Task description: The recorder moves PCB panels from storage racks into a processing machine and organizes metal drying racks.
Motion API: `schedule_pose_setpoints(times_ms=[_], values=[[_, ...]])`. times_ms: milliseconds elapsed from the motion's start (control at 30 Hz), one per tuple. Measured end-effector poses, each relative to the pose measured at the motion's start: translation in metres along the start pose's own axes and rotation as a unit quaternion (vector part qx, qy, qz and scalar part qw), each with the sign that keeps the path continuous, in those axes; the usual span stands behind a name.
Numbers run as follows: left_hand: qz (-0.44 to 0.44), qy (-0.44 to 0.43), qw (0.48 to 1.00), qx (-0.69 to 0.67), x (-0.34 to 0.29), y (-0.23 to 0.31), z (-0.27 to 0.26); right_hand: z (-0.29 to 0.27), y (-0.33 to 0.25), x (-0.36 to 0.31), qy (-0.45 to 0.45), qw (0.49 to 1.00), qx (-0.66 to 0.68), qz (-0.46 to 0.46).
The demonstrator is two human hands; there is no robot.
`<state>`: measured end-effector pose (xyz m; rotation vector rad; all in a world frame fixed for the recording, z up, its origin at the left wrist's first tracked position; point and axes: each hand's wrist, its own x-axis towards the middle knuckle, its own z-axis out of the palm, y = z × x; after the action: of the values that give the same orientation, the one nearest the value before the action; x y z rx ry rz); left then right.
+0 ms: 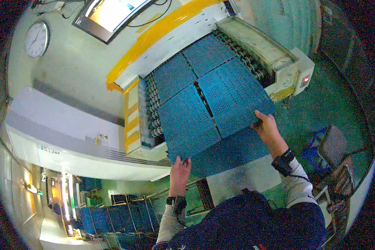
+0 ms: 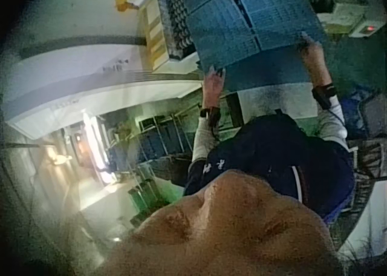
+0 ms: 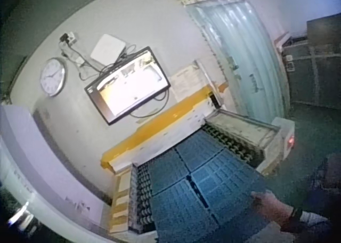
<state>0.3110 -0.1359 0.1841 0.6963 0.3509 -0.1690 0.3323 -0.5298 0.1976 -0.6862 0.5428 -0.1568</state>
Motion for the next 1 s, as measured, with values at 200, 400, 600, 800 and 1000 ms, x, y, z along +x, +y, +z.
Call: schedule_pose_setpoints(times_ms=[200, 400, 600, 800, 1000], values=[[-0.004, 0.003, 1.000, 0.004, 0.002, 0.002, 0.007, 0.001, -0.001, 0.006, -0.017, 1.000, 0.007, 0.012], [0.008, -0.013, 1.000, 0.010, 0.007, 0.003, 0.013, 0.011, -0.006, 0.006, -0.029, 0.999, -0.002, 0.014], [0.005, -0.012, 1.000, 0.000, 0.009, 0.004, 0.018, -0.013, 0.005, 0.037, -0.044, 0.999, -0.031, 0.007], [0.017, 0.007, 0.999, -0.041, 0.028, -0.003, 0.005, -0.010, 0.007, 0.049, -0.048, 0.998, -0.031, 0.016], [0.038, -0.036, 0.997, -0.055, 0.023, -0.001, 0.013, -0.061, 0.010, 0.103, -0.148, 0.960, -0.223, -0.089]])
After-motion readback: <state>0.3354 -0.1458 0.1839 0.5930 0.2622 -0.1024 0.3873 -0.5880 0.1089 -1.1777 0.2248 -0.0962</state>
